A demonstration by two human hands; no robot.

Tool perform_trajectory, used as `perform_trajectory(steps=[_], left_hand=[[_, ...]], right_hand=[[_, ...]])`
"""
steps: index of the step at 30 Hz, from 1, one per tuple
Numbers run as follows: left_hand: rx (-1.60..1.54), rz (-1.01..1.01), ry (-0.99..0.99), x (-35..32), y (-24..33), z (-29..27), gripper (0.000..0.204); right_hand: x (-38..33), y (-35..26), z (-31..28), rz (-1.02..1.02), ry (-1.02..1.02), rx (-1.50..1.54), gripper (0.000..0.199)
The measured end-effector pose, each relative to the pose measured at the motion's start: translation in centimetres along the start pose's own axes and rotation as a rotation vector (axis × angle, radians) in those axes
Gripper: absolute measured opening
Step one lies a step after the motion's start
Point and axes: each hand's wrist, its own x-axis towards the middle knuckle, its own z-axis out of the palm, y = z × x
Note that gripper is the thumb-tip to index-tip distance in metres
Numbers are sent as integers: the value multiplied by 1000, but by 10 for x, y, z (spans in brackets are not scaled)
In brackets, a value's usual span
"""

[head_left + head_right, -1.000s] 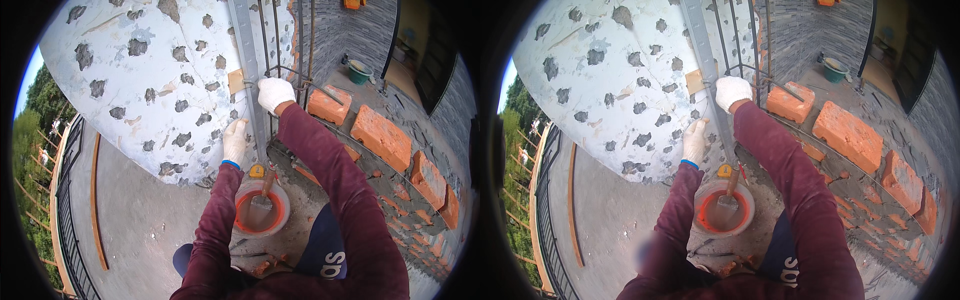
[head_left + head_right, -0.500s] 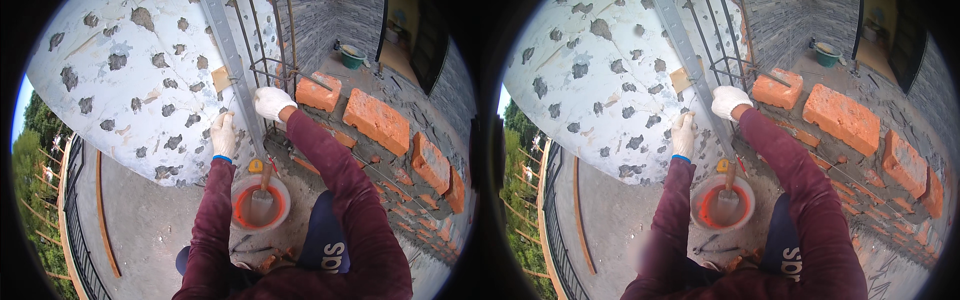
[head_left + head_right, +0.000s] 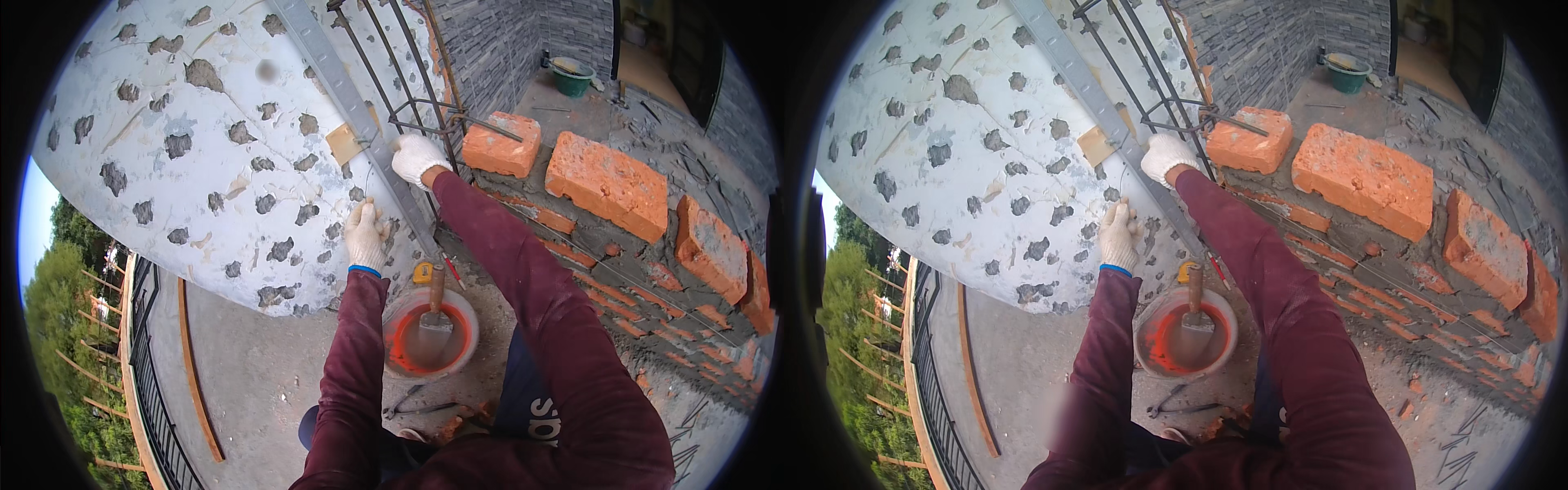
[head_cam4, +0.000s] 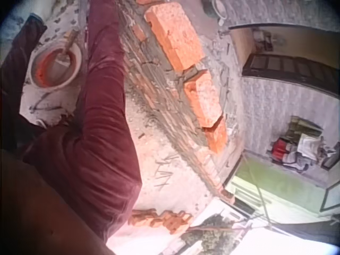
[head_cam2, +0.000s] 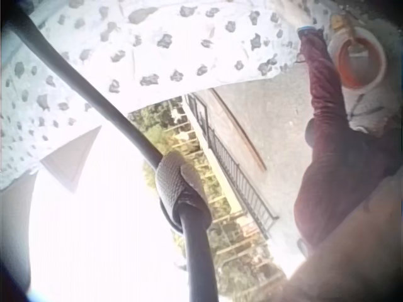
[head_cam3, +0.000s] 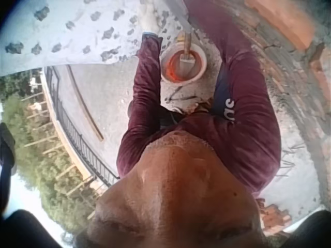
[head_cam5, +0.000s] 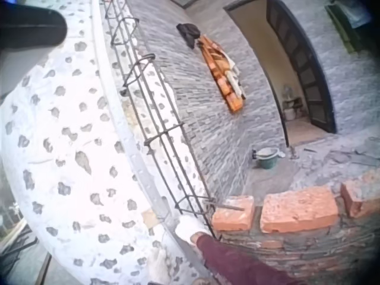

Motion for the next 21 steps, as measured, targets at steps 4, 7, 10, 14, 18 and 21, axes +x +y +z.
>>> perform_trajectory(steps=[4, 7, 10, 14, 18, 21], left_hand=[[-51, -58, 129, -9, -20, -14, 22], [-110, -105, 126, -5, -21, 1, 22], [-151, -129, 56, 6, -17, 4, 28], [-365, -158, 83, 28, -7, 55, 23], [-409, -232, 150, 48, 4, 36, 22], [-556, -298, 14, 21, 16, 51, 40]], right_hand=[[-25, -22, -10, -3, -240, -176, 35], [-28, -1, -28, -100, -143, 38, 34], [-46, -25, -38, 324, -230, 704, 23], [-45, -24, -27, 311, -22, 1115, 27], [-49, -47, -21, 192, -5, 1425, 25], [-51, -15, -45, 180, -79, 1278, 19]])
